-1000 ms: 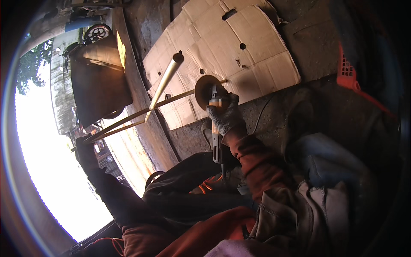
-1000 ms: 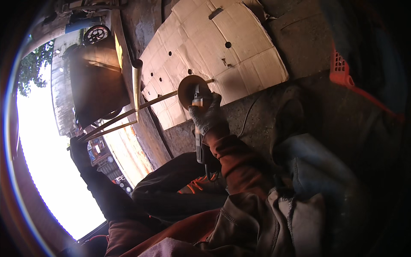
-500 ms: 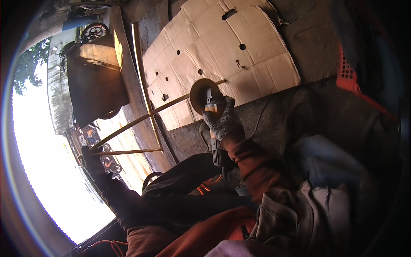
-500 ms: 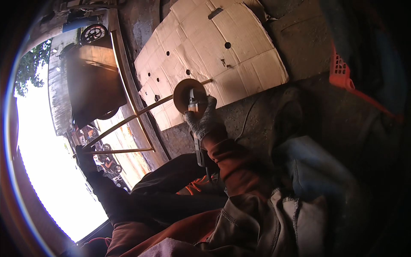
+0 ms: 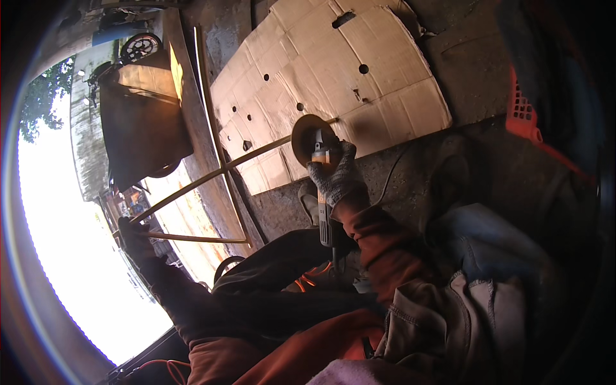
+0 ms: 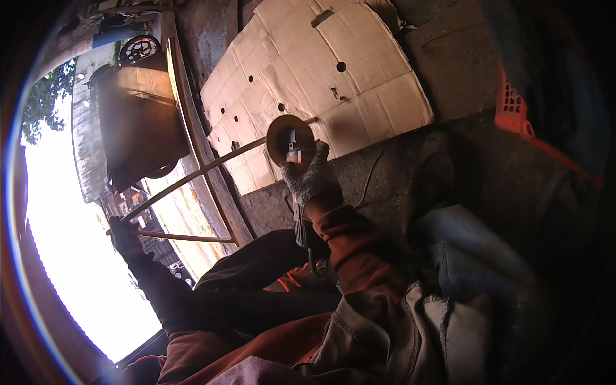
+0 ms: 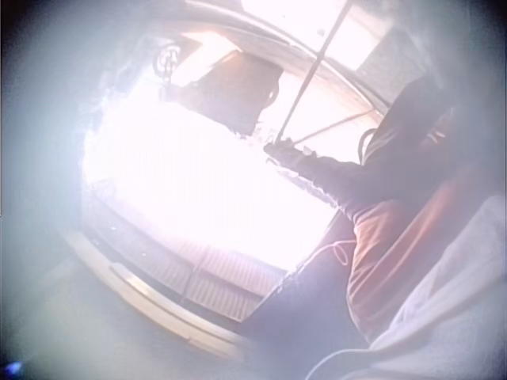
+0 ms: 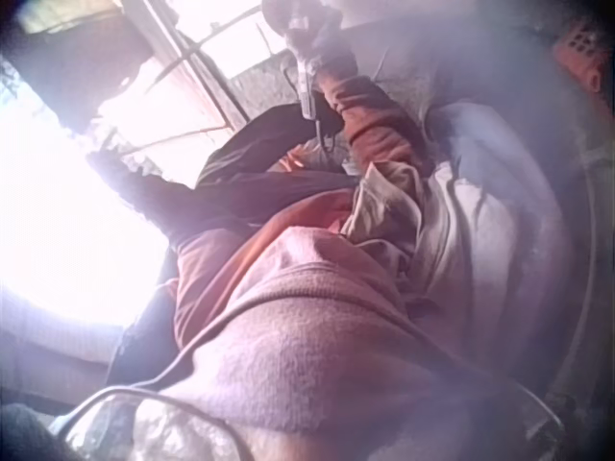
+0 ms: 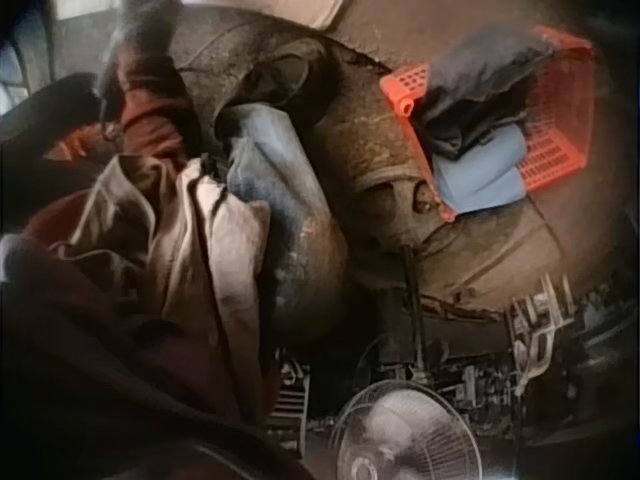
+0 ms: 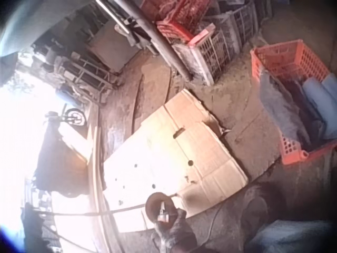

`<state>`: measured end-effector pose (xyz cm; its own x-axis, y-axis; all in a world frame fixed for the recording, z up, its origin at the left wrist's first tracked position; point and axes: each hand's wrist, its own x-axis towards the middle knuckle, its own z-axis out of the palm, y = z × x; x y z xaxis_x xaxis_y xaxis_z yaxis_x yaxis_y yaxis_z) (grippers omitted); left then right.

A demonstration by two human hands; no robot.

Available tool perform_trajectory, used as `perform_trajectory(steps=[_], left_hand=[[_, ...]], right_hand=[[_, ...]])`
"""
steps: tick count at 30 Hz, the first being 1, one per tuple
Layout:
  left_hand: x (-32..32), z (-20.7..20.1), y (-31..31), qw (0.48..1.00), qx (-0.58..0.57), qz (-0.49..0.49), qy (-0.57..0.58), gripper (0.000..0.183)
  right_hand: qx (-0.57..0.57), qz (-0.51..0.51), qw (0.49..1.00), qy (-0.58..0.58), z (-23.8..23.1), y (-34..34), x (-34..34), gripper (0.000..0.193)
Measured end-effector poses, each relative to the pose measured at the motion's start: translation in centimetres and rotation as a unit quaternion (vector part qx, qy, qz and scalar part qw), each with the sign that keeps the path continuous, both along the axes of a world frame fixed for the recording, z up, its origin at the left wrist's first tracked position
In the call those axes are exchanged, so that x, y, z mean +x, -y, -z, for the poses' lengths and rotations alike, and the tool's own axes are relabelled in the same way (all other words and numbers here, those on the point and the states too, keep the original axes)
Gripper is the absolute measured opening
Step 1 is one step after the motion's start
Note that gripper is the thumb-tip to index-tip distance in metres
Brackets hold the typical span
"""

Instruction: The person uses an angle grinder to grind the joints of a gold-colored metal frame while holding it by hand on a cardboard-covered floor.

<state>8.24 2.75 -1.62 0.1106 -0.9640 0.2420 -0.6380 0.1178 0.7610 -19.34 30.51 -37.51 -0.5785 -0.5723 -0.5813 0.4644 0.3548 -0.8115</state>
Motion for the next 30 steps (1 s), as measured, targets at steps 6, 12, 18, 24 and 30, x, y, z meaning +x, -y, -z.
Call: perform_trajectory(steps=[6, 12, 18, 24, 30], left_hand=[[1.5, -1.4, 0.5, 0.995, 0.028, 0.088, -0.046, 0.033], [-0.4, -1.8, -1.6, 0.984, 0.091, 0.147, -0.043, 0.04], [0.4, -3.4, -2.5, 0.976, 0.107, 0.157, 0.107, 0.047], [-2.6, -3.5, -4.0, 0.973, 0.09, 0.209, 0.032, 0.045], [-5.2, -4.1, -4.5, 0.963, 0.048, 0.189, 0.186, 0.042]], right_hand=[[0.047, -0.014, 0.999, 0.023, -0.5, -0.4, -1.2, 0.07], [0.026, 0.018, 0.994, 0.101, -1.5, -0.3, -1.8, 0.072], [0.055, -0.007, 0.995, 0.084, -1.8, -0.8, -1.7, 0.076], [0.019, 0.055, 0.995, 0.082, -0.6, -0.7, -0.5, 0.073], [0.007, 0.073, 0.994, 0.075, 0.2, -0.2, 0.3, 0.071]])
